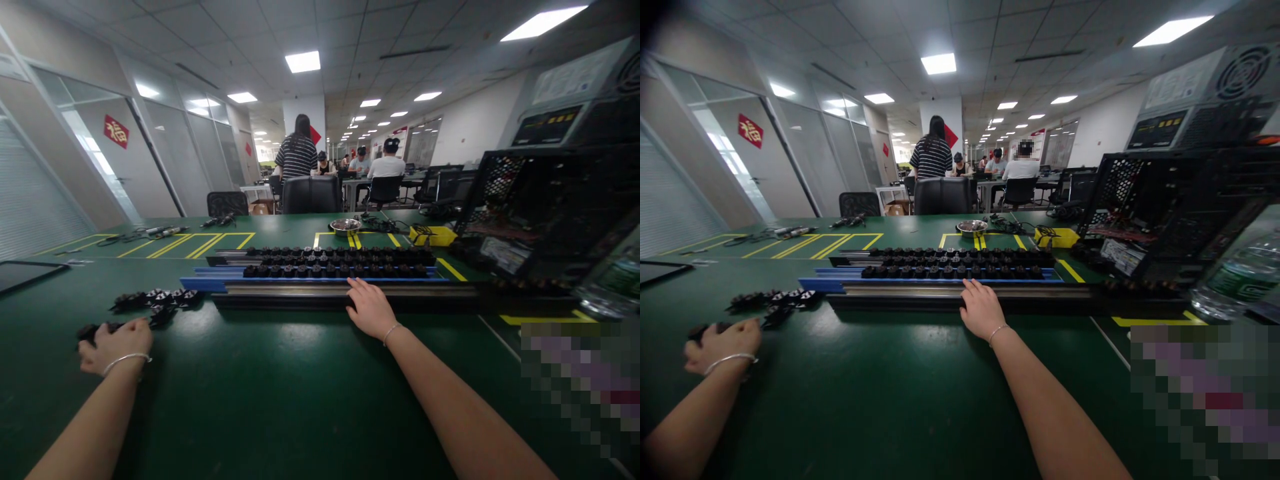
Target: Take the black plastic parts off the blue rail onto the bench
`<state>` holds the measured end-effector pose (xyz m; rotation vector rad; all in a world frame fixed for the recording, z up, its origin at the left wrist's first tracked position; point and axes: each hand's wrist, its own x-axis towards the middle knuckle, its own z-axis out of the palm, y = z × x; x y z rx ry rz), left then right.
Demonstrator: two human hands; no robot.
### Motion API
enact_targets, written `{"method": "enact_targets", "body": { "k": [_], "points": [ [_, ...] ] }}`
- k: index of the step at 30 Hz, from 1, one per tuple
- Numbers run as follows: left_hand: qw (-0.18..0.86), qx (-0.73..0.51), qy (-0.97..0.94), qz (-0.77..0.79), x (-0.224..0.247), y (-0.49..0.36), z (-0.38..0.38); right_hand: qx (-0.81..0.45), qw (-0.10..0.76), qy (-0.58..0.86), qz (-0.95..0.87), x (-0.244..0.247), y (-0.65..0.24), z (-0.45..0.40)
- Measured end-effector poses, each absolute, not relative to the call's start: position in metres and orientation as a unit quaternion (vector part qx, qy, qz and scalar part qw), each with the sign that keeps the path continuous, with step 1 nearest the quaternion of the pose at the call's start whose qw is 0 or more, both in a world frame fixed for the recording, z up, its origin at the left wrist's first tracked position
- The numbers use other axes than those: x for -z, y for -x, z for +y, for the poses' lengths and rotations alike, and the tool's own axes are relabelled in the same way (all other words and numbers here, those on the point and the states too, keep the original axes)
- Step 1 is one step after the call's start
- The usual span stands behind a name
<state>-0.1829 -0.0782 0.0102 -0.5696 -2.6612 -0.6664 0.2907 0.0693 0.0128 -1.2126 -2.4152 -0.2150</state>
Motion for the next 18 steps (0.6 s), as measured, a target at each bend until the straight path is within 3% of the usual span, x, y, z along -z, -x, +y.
{"method": "enact_targets", "body": {
  "k": [6,10,14,18],
  "points": [
    [0.243,0.306,0.446,-0.806,-0.032,0.1,-0.03,0.075,0.214,0.436,-0.871,-0.012,-0.29,0.068],
    [0.184,0.273,0.609,-0.722,-0.033,0.021,0.003,0.06,0.233,0.421,-0.874,-0.015,-0.293,0.069],
    [0.127,0.224,0.676,-0.69,-0.02,-0.045,0.019,0.062,0.313,0.452,-0.833,-0.02,-0.313,0.077],
    [0.12,0.219,0.68,-0.69,-0.007,-0.067,0.022,0.117,0.393,0.571,-0.711,-0.02,-0.349,0.092]
  ]
}}
